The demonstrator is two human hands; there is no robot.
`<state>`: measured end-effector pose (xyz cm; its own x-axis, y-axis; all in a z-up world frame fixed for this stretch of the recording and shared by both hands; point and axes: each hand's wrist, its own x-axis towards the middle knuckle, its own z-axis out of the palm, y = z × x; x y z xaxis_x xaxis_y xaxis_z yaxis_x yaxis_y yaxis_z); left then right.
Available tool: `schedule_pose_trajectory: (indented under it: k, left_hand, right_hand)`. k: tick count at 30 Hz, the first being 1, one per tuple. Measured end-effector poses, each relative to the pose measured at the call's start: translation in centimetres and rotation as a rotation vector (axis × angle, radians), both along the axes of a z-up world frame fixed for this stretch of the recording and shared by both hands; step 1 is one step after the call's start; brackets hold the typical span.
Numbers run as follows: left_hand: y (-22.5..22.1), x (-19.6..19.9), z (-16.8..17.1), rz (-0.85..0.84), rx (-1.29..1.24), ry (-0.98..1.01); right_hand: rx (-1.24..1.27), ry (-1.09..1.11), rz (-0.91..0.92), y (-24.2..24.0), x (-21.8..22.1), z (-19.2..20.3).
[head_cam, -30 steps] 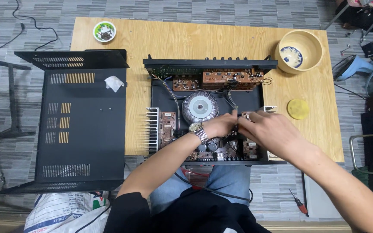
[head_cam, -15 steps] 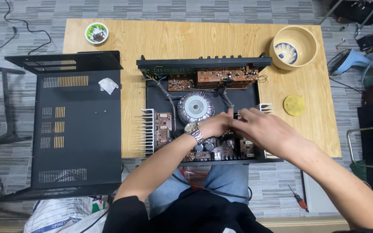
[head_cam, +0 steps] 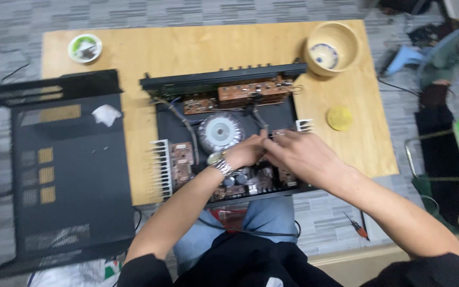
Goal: Repairing an audio amplifier by unscrewing internal components and cleaning parts with a sponge
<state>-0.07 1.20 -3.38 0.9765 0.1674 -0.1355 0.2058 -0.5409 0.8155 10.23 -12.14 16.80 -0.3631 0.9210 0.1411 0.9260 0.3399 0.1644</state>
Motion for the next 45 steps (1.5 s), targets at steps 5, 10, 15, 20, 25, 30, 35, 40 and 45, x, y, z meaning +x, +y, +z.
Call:
schedule_pose_trajectory:
  k: [5, 10, 15, 20, 25, 30, 35, 40, 45]
  left_hand:
    - [-1.9, -1.3, 7.7, 0.020, 0.000, 0.243]
    - [-1.7, -1.4, 11.6, 0.025, -0.036, 0.230]
    - [-1.8, -2.4, 13.5, 0.051, -0.091, 0.274]
    - [-1.9, -1.5, 9.9, 0.051, -0.052, 0.244]
    - [-1.7, -0.8, 8.5, 0.096, -0.108, 0.257]
    - [-1.8, -1.6, 8.4, 0.039, -0.042, 0.206]
    - [-1.7, -1.5, 8.0, 0.069, -0.018, 0.155]
    - [-2.0, -1.0, 8.2, 0.054, 0.049, 0.222]
    - [-2.2, -1.0, 7.9, 0.089, 0.005, 0.226]
  right_hand:
    - [-0.312, 0.103, 0.022, -0.8, 0.4, 0.6]
    - [-0.432, 0.096, -0.224, -0.1, -1.3, 3.1]
    - [-0.195, -0.006, -0.136, -0.2, -0.5, 1.3]
    - [-0.389, 0.012, -0.042, -0.5, 0.5, 1.6]
    - [-0.547, 0.220, -0.223, 0.1, -0.2, 2.5]
    - [-0.364, -0.051, -0.412, -0.5, -1.0, 1.4]
    - [-0.249, -0.092, -0.266, -0.4, -0.3, 0.4]
    - [-0.276, -0.029, -0.059, 0.0, 0.3, 0.2]
    - [-0.458, 0.096, -0.251, -0.3, -1.1, 3.5]
